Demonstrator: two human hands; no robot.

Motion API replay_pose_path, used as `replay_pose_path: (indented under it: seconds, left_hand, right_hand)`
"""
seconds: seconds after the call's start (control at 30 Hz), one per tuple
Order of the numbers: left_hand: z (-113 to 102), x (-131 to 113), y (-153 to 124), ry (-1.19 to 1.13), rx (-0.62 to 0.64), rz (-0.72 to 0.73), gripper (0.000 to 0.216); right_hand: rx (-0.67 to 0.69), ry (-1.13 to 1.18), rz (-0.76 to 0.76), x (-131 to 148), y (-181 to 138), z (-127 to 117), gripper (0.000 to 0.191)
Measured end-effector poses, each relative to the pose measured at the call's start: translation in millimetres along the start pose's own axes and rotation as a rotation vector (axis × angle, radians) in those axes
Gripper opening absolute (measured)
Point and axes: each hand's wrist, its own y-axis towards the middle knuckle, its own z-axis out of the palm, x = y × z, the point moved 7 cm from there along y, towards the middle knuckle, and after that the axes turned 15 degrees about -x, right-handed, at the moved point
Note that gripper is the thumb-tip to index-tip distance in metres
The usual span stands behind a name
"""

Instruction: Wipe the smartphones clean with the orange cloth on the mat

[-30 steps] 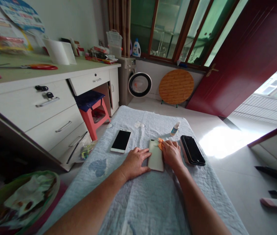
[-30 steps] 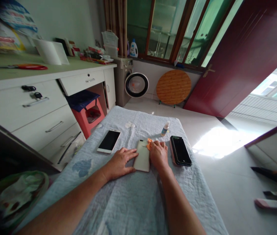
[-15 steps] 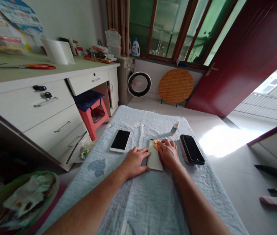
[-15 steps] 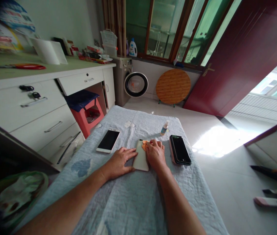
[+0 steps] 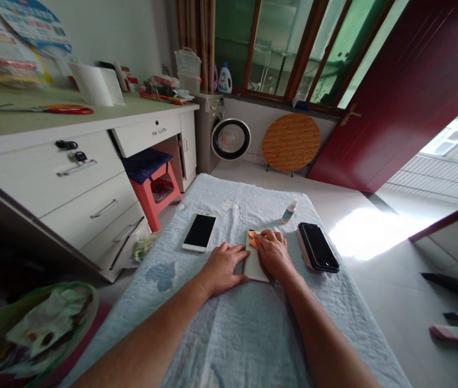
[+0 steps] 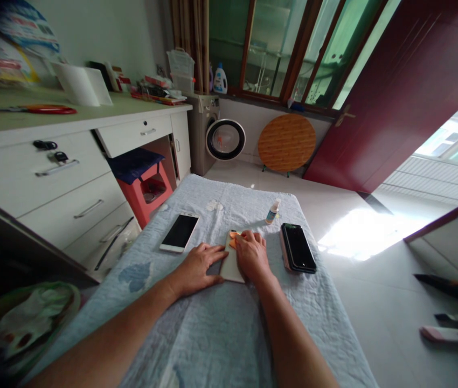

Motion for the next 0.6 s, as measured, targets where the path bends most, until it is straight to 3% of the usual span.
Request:
replay_pose_path:
  seconds: [0.3,0.6]
  left_hand:
    - [1,1,-1,0.0,-0.005,-0.001,0.066]
    - [1,0,0,0.006,-0.008,0.003,0.065]
  right_hand:
    - [-0.018,-0.079,0.097,-13,1,4,0.03]
    - [-0.025,0.067,-0.005,-3,0,1,0.025]
